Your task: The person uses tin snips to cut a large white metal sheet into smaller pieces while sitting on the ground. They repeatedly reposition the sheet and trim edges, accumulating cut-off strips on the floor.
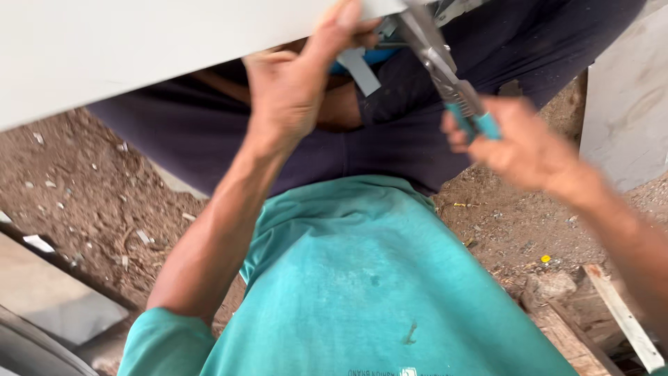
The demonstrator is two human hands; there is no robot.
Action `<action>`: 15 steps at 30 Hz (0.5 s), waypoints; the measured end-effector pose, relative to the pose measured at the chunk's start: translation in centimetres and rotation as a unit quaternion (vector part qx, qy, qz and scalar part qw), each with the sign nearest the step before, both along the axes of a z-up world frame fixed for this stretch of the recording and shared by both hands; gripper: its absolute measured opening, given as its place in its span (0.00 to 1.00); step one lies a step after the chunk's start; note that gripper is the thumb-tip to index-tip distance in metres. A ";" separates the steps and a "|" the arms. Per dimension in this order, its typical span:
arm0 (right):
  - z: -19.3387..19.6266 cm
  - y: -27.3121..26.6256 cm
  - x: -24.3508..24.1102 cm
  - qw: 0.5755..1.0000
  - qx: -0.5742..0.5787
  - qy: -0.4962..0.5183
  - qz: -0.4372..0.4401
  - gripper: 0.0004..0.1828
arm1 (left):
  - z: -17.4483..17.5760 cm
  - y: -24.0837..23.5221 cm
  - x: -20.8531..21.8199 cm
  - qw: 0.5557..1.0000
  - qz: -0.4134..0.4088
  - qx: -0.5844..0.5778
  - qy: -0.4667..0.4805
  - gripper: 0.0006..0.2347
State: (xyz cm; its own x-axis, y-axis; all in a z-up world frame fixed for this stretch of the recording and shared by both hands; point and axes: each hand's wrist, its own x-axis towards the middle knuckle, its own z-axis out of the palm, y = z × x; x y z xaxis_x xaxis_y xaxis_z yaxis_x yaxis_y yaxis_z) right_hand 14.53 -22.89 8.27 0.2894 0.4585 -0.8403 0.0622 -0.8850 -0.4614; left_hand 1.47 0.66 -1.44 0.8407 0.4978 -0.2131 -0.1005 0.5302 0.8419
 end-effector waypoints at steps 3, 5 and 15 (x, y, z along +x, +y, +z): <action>-0.8 2.2 -7.2 0.974 0.088 0.048 -0.203 0.28 | -0.2 -1.6 3.1 0.999 0.004 0.034 -0.024 0.06; -2.4 5.0 -10.6 0.951 0.161 0.037 -0.260 0.23 | -0.3 -2.5 4.4 0.998 0.022 0.053 -0.008 0.05; -5.8 9.5 -13.5 0.891 0.294 -0.087 -0.334 0.04 | -0.9 -2.4 3.8 0.997 -0.001 0.021 0.077 0.06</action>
State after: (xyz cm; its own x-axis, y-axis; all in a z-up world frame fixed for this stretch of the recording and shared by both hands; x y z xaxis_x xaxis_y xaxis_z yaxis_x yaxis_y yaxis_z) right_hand 0.99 -13.43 2.47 0.7652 0.4814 -0.4274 -0.2721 -0.3599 -0.8924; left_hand 5.27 -1.70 -2.34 0.8007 0.5069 -0.3193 0.0339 0.4938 0.8689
